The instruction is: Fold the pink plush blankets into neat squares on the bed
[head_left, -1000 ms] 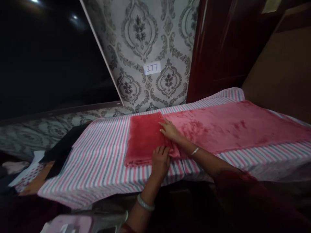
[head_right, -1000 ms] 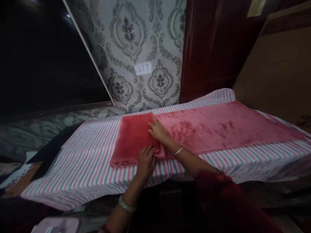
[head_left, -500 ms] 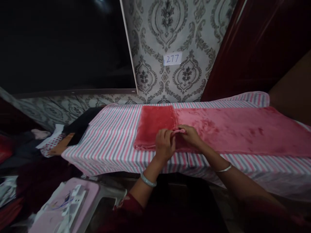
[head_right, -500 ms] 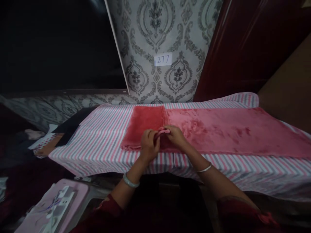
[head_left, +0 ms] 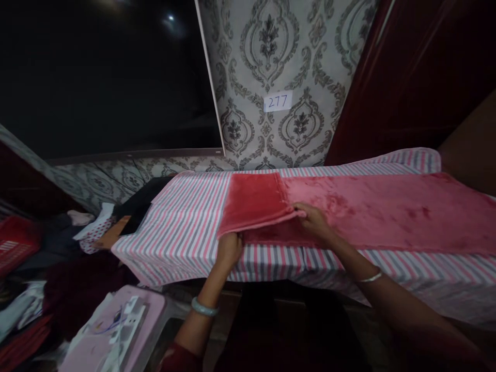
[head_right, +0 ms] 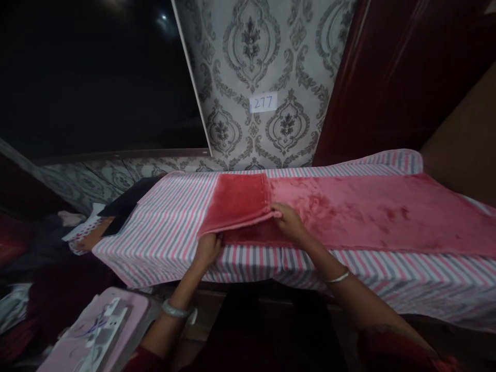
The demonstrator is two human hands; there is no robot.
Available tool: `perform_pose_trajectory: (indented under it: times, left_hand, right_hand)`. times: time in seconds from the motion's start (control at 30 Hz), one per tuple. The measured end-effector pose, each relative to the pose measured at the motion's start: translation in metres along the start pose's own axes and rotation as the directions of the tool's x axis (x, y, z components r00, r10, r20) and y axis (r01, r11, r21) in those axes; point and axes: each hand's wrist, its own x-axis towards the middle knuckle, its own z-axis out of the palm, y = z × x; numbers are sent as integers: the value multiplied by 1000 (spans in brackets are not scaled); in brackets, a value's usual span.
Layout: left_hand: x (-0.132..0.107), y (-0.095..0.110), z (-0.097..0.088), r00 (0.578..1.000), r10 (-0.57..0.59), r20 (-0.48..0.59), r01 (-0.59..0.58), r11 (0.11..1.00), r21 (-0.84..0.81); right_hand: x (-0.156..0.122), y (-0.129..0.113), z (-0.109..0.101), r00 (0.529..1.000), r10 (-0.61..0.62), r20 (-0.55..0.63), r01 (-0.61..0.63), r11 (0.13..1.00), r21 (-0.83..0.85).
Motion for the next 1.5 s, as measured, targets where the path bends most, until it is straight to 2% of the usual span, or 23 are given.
perform_pose_trajectory:
  times: [0.1, 0.2, 0.33, 0.4, 0.47, 0.53, 0.6, 0.7, 0.8, 0.87, 0.97, 1.03, 1.2, 1.3, 1.37, 1.43, 1.5]
  left_hand:
    - [-9, -24, -4, 997, 70, 22, -70, 997, -25]
    - [-12, -39, -4, 990, 141, 15, -140, 986, -87]
    - [-15, -44, -18, 975, 220, 31, -199, 926, -322]
    - [-20, -43, -32, 982, 189, 17, -160, 874, -459]
    - [-22, -41, -47, 994, 108, -15, -98, 817, -569]
    - [-18, -38, -58, 997, 24, -72, -63, 793, -605]
    - [-3, -34, -62, 989, -9, -151, -74, 838, -540]
    - [39, -20, -58, 979, 78, -186, -131, 946, -297]
    - [83, 2, -43, 983, 169, -74, -168, 986, 14]
    - [103, 13, -30, 990, 141, 9, -139, 964, 226]
    - [113, 17, -8, 993, 51, 107, -94, 893, 440]
    - [113, 11, 3, 990, 40, 137, -105, 854, 509]
    - [116, -8, 15, 987, 119, 107, -160, 797, 582]
    - [125, -21, 18, 983, 156, 98, -184, 814, 551]
    - [133, -30, 21, 966, 221, 132, -257, 821, 510]
    - [140, -40, 24, 946, 286, 155, -325, 806, 495]
    - [145, -47, 28, 929, 336, 155, -367, 784, 501]
  right_hand:
    - [-29, 13, 13, 990, -87, 109, 88, 996, 4]
    - [-43, 18, 23, 982, -131, 134, 133, 991, -4]
    - [-44, 16, 24, 975, -141, 171, 150, 988, -39]
    - [-45, 11, 20, 971, -133, 197, 145, 988, -49]
    - [-47, 4, 13, 965, -137, 225, 152, 987, -50]
    - [-45, -4, 3, 957, -135, 256, 152, 987, -48]
    - [-35, -12, -5, 957, -88, 278, 110, 992, -64]
    - [-4, -18, -6, 980, 35, 197, -1, 985, -173]
    - [33, -15, 12, 987, 137, 87, -99, 932, -348]
    - [48, -9, 28, 971, 221, 95, -156, 879, -450]
    - [50, 5, 48, 920, 350, 178, -212, 824, -526]
    - [42, 15, 55, 904, 377, 204, -224, 821, -525]
    - [31, 26, 59, 937, 332, 108, -258, 866, -428]
    - [38, 30, 46, 942, 336, -18, -329, 910, -252]
    - [39, 37, 24, 911, 374, -175, -399, 905, -144]
    - [29, 47, -13, 854, 410, -321, -460, 883, -96]
    - [5, 59, -63, 782, 437, -445, -520, 850, -79]
